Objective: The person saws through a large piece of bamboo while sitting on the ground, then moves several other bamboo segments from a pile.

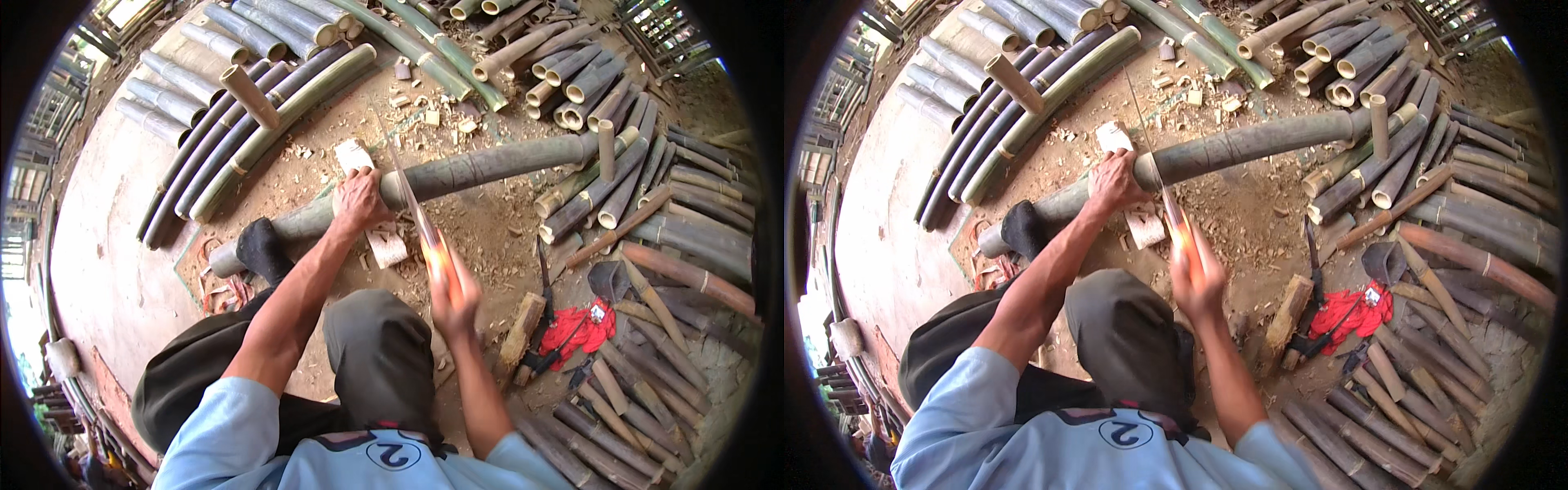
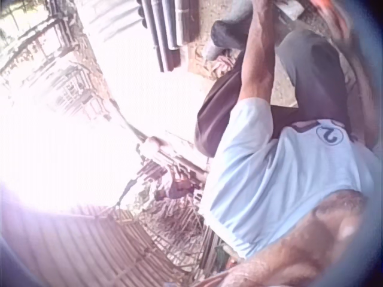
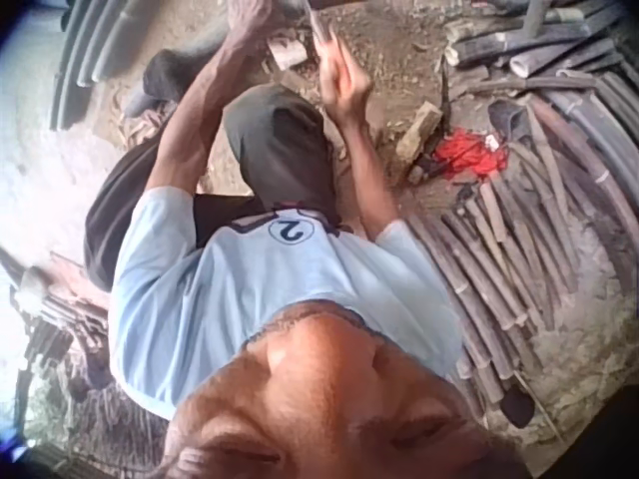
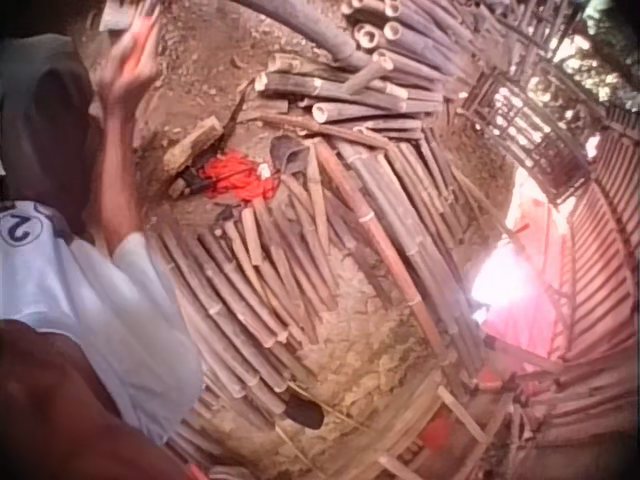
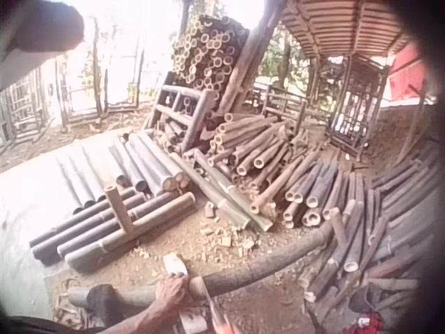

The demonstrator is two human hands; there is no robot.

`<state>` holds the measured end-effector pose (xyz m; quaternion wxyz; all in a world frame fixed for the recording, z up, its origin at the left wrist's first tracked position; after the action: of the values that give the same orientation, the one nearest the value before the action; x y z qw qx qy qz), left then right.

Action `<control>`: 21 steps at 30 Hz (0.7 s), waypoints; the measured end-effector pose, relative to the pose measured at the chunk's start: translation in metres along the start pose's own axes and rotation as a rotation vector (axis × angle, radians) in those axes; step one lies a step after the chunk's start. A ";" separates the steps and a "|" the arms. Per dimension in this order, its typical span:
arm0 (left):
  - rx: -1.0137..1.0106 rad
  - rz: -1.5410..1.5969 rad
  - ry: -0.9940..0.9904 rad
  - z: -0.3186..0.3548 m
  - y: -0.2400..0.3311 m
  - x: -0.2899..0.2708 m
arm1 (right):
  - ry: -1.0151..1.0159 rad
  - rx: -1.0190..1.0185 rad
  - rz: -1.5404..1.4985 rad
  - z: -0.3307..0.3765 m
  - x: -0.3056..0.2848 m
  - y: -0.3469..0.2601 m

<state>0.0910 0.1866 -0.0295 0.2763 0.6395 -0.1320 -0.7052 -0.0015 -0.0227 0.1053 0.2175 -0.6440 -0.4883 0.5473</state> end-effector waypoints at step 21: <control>-0.046 0.017 -0.047 0.008 -0.029 0.001 | -0.203 0.145 0.048 0.106 -0.045 -0.013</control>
<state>0.0767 0.2085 -0.0446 0.2935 0.6153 -0.1275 -0.7204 -0.1008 -0.0831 0.1058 0.1999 -0.5793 -0.4513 0.6486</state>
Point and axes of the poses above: each hand's wrist, its own z-axis away from the middle knuckle, its own x-axis out of the palm, y = z × x, the point moved 10 cm from there along -z, towards the middle knuckle, and after that the axes turned 5 degrees about z, right-handed, at the moved point
